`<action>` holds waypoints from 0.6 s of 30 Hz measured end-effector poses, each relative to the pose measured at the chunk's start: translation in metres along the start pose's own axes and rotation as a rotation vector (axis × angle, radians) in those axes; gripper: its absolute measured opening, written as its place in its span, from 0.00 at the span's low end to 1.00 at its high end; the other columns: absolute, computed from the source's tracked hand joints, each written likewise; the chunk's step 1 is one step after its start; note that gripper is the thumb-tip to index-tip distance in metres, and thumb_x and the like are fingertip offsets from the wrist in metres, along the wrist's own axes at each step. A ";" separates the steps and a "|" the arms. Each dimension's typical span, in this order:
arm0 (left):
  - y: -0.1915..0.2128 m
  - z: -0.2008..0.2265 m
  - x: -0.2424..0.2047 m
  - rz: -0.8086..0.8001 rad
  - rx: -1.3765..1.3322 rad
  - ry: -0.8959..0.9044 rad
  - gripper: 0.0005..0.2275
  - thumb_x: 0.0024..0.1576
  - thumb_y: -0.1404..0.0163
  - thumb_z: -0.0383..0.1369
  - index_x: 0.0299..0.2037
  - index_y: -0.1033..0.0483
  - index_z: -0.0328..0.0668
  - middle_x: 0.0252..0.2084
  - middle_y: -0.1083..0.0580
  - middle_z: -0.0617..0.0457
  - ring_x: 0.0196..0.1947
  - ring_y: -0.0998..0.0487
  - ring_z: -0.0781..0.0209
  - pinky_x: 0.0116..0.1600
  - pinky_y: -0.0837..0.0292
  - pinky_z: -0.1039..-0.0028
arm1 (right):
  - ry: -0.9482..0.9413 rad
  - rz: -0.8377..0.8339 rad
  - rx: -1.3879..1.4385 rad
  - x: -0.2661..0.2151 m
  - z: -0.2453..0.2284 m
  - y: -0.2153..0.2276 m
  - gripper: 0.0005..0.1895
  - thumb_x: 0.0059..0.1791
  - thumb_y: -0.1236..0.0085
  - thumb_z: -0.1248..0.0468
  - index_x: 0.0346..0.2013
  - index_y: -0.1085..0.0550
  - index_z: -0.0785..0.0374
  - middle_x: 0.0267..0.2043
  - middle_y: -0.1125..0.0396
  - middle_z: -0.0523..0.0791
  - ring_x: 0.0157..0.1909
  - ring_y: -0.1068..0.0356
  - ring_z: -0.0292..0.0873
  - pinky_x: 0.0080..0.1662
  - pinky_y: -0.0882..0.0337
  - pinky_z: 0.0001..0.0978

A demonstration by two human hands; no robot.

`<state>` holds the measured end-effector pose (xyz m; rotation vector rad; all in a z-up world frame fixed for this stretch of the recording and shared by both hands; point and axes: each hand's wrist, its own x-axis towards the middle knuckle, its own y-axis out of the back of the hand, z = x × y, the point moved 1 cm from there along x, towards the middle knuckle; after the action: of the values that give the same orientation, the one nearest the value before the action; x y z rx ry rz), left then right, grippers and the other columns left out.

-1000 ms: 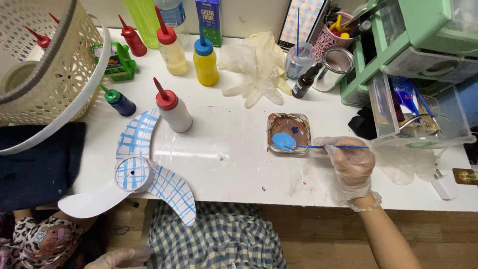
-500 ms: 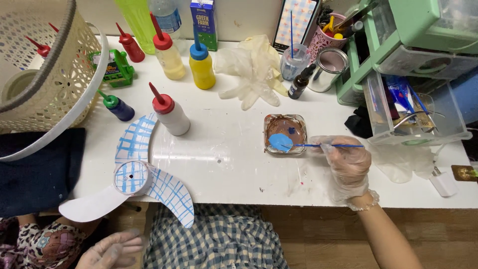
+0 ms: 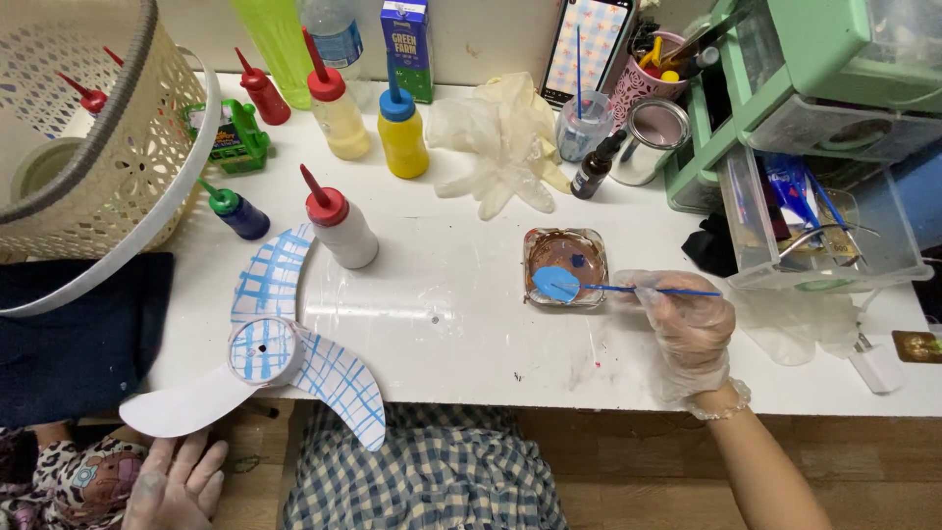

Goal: Painting blue stripes on a paper fan and applying liquid to the center using a dropper.

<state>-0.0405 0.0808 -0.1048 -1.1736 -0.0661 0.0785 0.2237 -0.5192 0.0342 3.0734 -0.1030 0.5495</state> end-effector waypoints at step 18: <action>-0.207 -0.045 0.061 0.993 0.874 0.070 0.34 0.55 0.68 0.46 0.75 0.47 0.52 0.73 0.39 0.48 0.69 0.38 0.47 0.71 0.49 0.60 | 0.015 0.038 0.043 0.007 -0.011 -0.003 0.04 0.53 0.43 0.71 0.38 0.26 0.72 0.41 0.26 0.59 0.36 0.22 0.53 0.40 0.13 0.42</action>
<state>0.0304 -0.0339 0.0694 -0.2408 0.5709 0.8530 0.2272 -0.5160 0.0468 3.1142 -0.1516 0.5844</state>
